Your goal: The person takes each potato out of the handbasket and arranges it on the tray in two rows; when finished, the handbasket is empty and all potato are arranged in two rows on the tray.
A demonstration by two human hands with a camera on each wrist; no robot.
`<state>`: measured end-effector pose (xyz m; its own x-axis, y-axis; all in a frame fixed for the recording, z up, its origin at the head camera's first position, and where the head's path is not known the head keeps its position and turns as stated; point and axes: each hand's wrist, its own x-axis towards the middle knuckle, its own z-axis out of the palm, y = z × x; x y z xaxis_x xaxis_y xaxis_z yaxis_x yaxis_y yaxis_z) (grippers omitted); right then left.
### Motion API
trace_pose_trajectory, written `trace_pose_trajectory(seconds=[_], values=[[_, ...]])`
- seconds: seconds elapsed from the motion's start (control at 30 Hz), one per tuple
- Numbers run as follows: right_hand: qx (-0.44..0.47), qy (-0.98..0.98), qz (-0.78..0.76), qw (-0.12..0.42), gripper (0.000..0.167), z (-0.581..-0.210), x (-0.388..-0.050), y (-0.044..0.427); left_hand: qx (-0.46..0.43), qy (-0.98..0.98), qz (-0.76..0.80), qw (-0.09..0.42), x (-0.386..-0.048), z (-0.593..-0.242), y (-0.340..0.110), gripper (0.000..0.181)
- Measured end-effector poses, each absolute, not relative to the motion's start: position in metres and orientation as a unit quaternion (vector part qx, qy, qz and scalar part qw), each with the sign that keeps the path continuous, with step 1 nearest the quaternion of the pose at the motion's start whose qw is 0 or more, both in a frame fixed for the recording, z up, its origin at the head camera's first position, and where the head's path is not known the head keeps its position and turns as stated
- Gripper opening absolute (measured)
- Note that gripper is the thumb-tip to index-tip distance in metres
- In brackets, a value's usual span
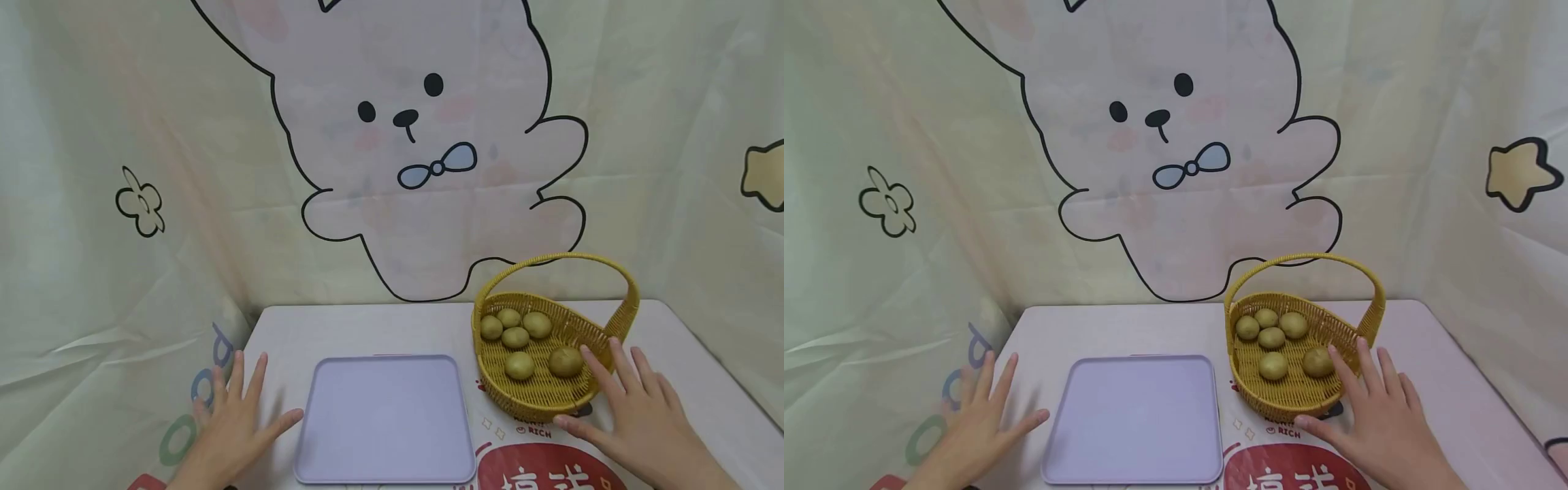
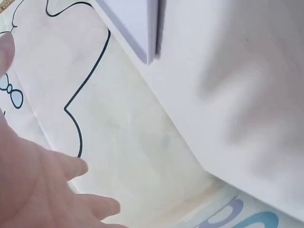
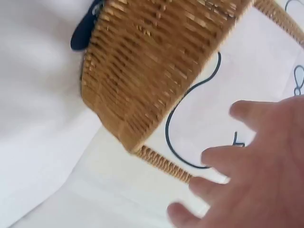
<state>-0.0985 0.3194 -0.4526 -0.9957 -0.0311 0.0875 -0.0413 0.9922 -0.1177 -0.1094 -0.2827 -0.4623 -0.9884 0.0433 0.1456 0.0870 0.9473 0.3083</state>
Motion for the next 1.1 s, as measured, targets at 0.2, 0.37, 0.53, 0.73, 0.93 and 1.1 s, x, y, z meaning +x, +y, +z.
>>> trace_pose_trajectory(seconds=[0.2, 0.37, 0.53, 0.73, 0.93, 1.1], values=[[0.103, -0.983, 0.125, 0.088, 0.112, -0.427, -0.116, 0.330, -0.068, -0.960, -0.254, 0.095, -0.125, -0.467, -0.277, 0.104], [0.173, -0.967, 0.172, 0.073, 0.089, -0.401, -0.138, 0.332, -0.055, -0.949, -0.306, 0.056, -0.144, -0.473, -0.277, 0.087], [0.209, -0.961, 0.175, 0.036, 0.071, -0.386, -0.163, 0.333, -0.016, -0.935, -0.354, -0.012, -0.162, -0.477, -0.273, 0.072], [0.209, -0.962, 0.177, -0.019, 0.059, -0.386, -0.189, 0.338, 0.011, -0.915, -0.402, -0.038, -0.177, -0.483, -0.266, 0.049], [0.189, -0.961, 0.180, -0.091, 0.057, -0.388, -0.208, 0.344, 0.045, -0.889, -0.454, -0.048, -0.184, -0.491, -0.267, 0.036], [0.173, -0.955, 0.196, -0.140, 0.056, -0.393, -0.216, 0.346, 0.060, -0.860, -0.502, -0.071, -0.185, -0.497, -0.267, 0.032]])
